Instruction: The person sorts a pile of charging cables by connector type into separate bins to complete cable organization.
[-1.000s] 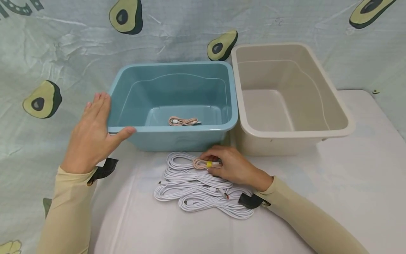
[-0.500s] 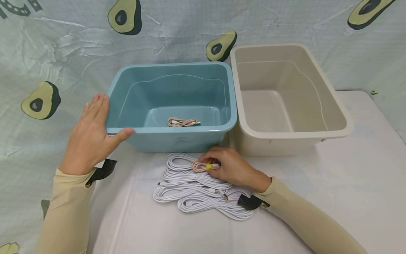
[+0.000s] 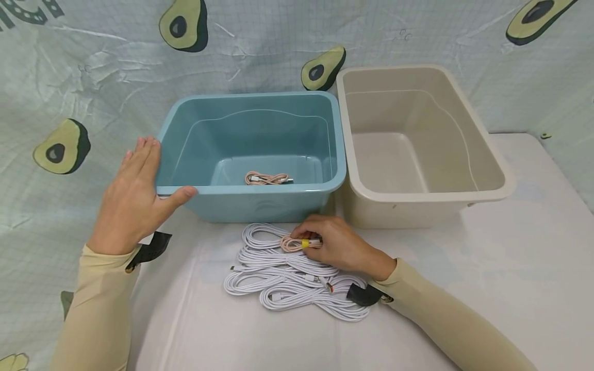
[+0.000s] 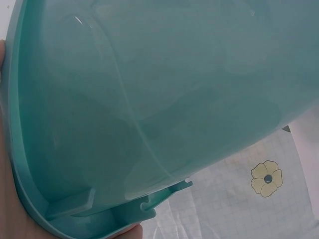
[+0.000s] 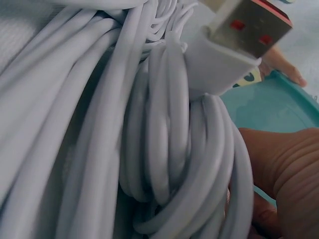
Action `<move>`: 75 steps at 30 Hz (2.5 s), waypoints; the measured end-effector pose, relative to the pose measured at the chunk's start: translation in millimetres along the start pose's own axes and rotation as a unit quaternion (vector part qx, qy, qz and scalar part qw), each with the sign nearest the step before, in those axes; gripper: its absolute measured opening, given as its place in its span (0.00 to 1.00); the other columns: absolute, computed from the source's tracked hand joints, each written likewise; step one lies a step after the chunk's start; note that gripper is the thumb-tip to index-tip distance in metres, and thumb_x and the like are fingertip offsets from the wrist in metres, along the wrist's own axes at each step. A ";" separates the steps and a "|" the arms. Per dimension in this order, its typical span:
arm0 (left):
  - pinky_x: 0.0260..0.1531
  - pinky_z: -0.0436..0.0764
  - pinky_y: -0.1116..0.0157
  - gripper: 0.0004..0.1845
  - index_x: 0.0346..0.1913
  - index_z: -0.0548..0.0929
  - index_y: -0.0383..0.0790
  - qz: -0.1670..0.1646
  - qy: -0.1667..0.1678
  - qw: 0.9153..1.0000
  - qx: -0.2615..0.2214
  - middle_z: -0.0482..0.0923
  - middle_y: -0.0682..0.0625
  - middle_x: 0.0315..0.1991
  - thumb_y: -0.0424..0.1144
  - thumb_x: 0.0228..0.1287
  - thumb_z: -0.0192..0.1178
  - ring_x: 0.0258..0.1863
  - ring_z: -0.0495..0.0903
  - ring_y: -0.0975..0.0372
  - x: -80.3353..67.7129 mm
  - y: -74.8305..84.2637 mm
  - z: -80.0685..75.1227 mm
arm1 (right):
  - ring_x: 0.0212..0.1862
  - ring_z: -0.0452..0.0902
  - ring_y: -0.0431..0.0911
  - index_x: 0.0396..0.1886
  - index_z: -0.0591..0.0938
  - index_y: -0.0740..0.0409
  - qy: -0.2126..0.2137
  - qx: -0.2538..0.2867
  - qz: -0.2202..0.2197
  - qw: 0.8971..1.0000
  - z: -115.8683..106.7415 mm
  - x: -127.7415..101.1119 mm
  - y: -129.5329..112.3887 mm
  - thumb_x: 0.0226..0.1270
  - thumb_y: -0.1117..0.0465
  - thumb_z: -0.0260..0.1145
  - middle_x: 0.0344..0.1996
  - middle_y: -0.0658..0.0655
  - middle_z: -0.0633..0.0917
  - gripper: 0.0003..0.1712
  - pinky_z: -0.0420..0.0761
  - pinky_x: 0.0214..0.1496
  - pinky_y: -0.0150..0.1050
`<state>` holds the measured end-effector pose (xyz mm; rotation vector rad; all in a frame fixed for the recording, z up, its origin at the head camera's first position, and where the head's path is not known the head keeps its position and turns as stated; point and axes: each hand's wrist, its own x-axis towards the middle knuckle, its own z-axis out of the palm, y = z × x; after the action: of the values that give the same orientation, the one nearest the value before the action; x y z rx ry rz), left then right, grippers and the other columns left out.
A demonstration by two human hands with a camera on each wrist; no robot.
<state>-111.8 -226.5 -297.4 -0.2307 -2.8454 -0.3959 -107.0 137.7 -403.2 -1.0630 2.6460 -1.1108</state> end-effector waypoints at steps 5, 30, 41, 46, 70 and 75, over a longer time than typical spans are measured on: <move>0.87 0.46 0.50 0.68 0.82 0.51 0.29 0.001 0.002 1.000 -0.004 0.49 0.32 0.83 0.83 0.58 0.53 0.84 0.50 0.41 0.1 0.0 -0.1 | 0.38 0.80 0.35 0.46 0.91 0.47 0.007 0.010 -0.009 1.000 -1.1 -0.9 -2.0 0.54 0.68 0.78 0.37 0.45 0.89 0.19 0.82 0.41 0.30; 0.86 0.47 0.49 0.67 0.82 0.50 0.29 0.005 -0.007 1.000 -0.010 0.48 0.33 0.83 0.83 0.59 0.52 0.85 0.48 0.42 -0.7 1.7 -3.0 | 0.39 0.80 0.33 0.46 0.91 0.49 0.017 0.024 -0.047 0.998 -10.1 -2.4 -21.9 0.55 0.68 0.77 0.39 0.48 0.90 0.18 0.82 0.41 0.29; 0.86 0.48 0.48 0.67 0.81 0.51 0.28 0.008 -0.003 1.000 -0.009 0.49 0.32 0.83 0.81 0.60 0.53 0.85 0.48 0.42 -1.0 1.6 -3.7 | 0.35 0.75 0.33 0.48 0.90 0.47 0.017 0.007 -0.114 0.993 -34.6 -3.0 -46.7 0.55 0.71 0.77 0.41 0.45 0.89 0.22 0.77 0.32 0.27; 0.86 0.48 0.47 0.67 0.81 0.52 0.27 0.014 0.002 1.000 -0.011 0.50 0.31 0.83 0.81 0.60 0.53 0.85 0.49 0.41 -0.4 1.4 -3.3 | 0.35 0.76 0.34 0.47 0.90 0.50 0.015 0.008 -0.144 0.989 -44.7 -1.2 -58.0 0.55 0.74 0.75 0.41 0.47 0.89 0.22 0.78 0.29 0.26; 0.86 0.48 0.46 0.66 0.81 0.52 0.27 0.015 0.005 1.000 -0.019 0.50 0.31 0.83 0.80 0.60 0.54 0.84 0.49 0.41 -0.5 0.9 -2.4 | 0.37 0.83 0.35 0.47 0.89 0.52 0.010 -0.069 -0.238 0.969 -105.9 18.8 -109.4 0.53 0.78 0.75 0.42 0.48 0.87 0.24 0.84 0.35 0.21; 0.86 0.48 0.46 0.66 0.81 0.52 0.27 0.014 0.006 1.000 -0.017 0.50 0.31 0.83 0.80 0.60 0.54 0.84 0.49 0.41 -0.4 1.3 -1.8 | 0.38 0.82 0.35 0.46 0.90 0.51 0.032 -0.072 -0.240 0.968 -119.9 28.2 -116.3 0.53 0.75 0.77 0.41 0.47 0.87 0.22 0.81 0.36 0.21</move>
<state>-110.7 -225.9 -295.5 -0.2729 -2.8228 -0.4390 -100.7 134.0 -233.9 -1.7956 2.6208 -1.0408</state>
